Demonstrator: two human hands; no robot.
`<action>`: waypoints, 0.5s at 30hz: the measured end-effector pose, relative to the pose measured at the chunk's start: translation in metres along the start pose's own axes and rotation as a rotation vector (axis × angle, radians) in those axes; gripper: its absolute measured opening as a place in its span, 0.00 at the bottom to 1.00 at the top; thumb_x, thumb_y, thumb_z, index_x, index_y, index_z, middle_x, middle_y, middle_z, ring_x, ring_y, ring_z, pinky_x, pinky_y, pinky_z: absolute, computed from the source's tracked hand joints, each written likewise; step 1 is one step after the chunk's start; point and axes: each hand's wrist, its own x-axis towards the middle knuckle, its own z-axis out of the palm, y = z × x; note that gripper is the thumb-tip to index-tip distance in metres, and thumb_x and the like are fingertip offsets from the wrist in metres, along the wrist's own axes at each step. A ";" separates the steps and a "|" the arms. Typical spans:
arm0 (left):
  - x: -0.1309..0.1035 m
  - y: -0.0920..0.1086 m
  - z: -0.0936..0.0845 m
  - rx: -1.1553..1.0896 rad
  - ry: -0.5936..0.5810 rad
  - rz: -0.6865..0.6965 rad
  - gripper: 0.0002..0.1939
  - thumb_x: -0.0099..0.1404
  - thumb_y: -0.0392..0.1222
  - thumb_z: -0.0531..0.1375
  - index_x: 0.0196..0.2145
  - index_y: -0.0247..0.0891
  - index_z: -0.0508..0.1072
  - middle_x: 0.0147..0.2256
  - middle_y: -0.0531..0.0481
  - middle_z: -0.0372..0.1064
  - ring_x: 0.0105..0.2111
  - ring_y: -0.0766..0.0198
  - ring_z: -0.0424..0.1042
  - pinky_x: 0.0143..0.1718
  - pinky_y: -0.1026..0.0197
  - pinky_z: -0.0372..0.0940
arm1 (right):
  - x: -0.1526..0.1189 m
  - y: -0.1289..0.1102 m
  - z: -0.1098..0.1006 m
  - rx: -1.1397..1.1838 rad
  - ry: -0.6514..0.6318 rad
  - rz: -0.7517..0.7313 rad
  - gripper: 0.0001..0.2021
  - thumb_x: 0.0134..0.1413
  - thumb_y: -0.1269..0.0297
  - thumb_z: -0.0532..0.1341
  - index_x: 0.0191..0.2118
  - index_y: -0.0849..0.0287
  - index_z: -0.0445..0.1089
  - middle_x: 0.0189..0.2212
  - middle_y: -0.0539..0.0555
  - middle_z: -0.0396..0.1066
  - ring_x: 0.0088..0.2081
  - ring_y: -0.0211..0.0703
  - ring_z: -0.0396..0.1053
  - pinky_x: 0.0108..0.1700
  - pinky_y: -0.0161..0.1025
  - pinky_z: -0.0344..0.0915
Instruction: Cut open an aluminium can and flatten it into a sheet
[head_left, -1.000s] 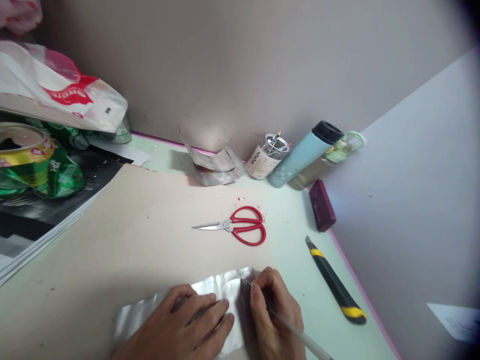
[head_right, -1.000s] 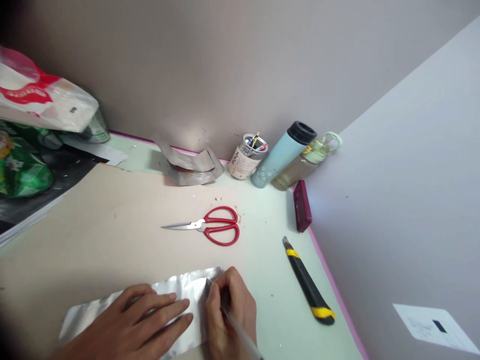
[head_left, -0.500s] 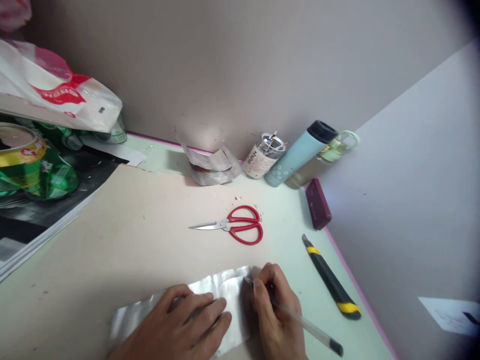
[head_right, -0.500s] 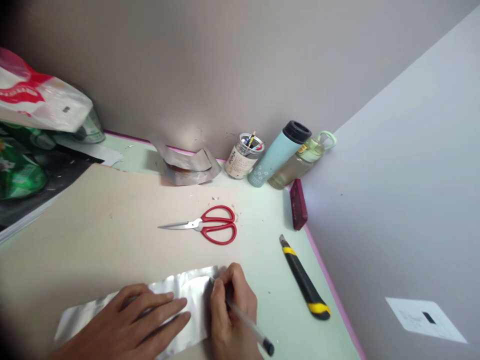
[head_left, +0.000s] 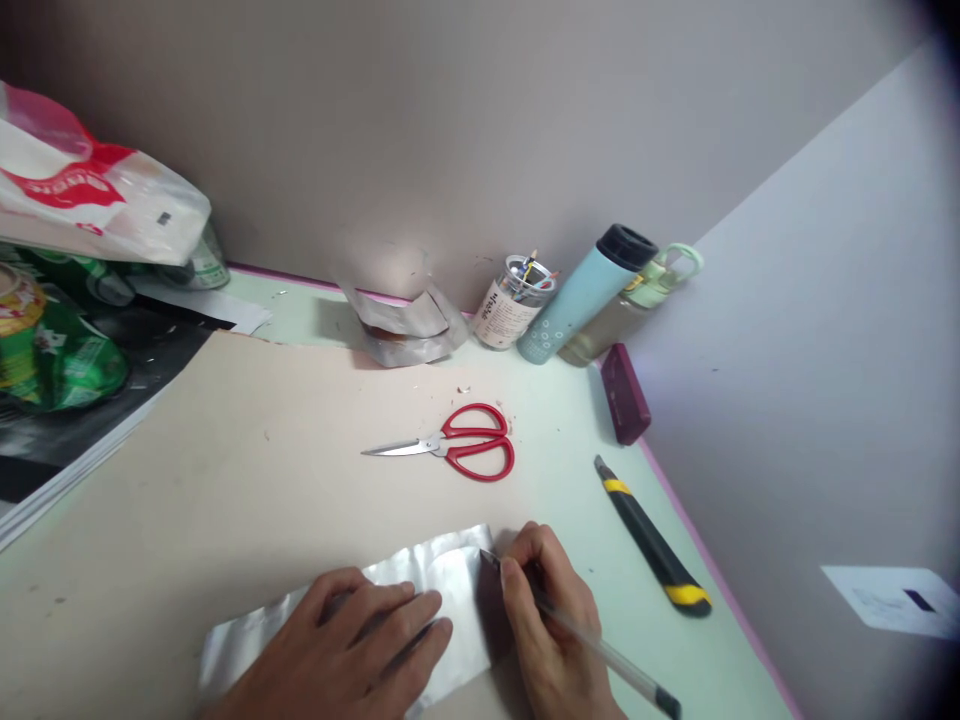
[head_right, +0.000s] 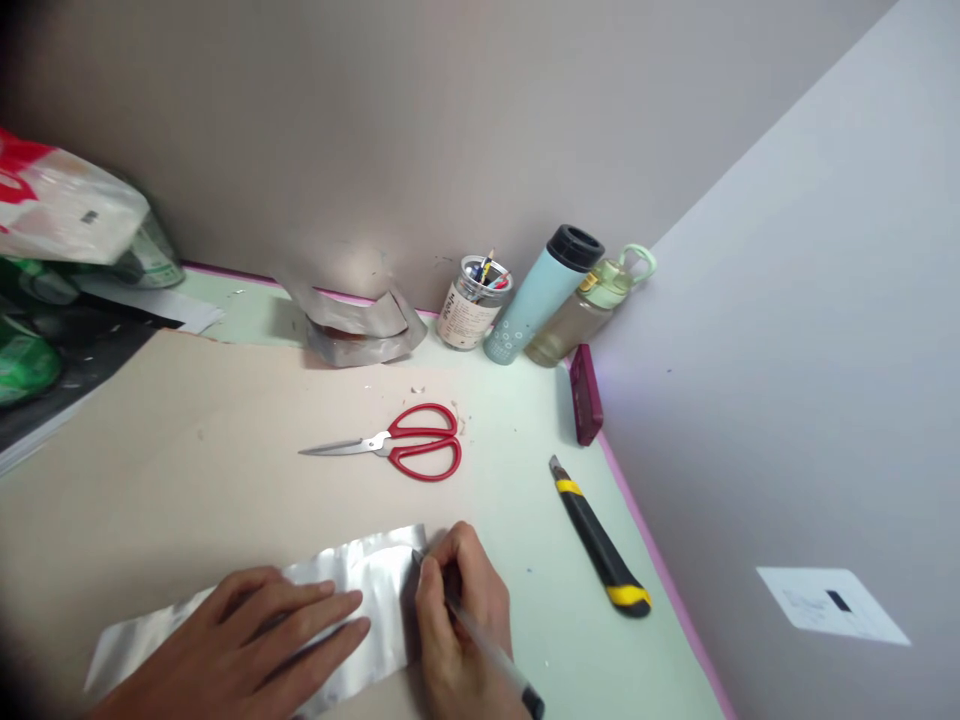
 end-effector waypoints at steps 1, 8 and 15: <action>0.001 0.000 -0.001 -0.003 -0.008 -0.002 0.15 0.76 0.43 0.50 0.53 0.48 0.72 0.52 0.62 0.75 0.48 0.64 0.65 0.48 0.55 0.54 | 0.000 0.000 0.000 0.005 -0.002 0.008 0.12 0.66 0.64 0.54 0.29 0.55 0.57 0.23 0.45 0.56 0.23 0.36 0.56 0.25 0.32 0.56; 0.001 0.000 -0.004 -0.003 -0.045 0.005 0.15 0.76 0.43 0.49 0.54 0.49 0.71 0.52 0.61 0.74 0.48 0.63 0.67 0.49 0.55 0.53 | -0.001 -0.002 0.000 0.058 0.007 0.087 0.14 0.68 0.61 0.52 0.29 0.55 0.56 0.23 0.45 0.54 0.23 0.36 0.53 0.25 0.33 0.54; 0.001 0.003 -0.006 -0.036 -0.058 -0.017 0.15 0.76 0.45 0.50 0.55 0.49 0.70 0.54 0.60 0.74 0.48 0.63 0.67 0.49 0.55 0.53 | -0.001 -0.001 -0.004 0.015 -0.020 0.060 0.13 0.68 0.62 0.52 0.29 0.55 0.56 0.23 0.45 0.56 0.23 0.35 0.55 0.25 0.32 0.56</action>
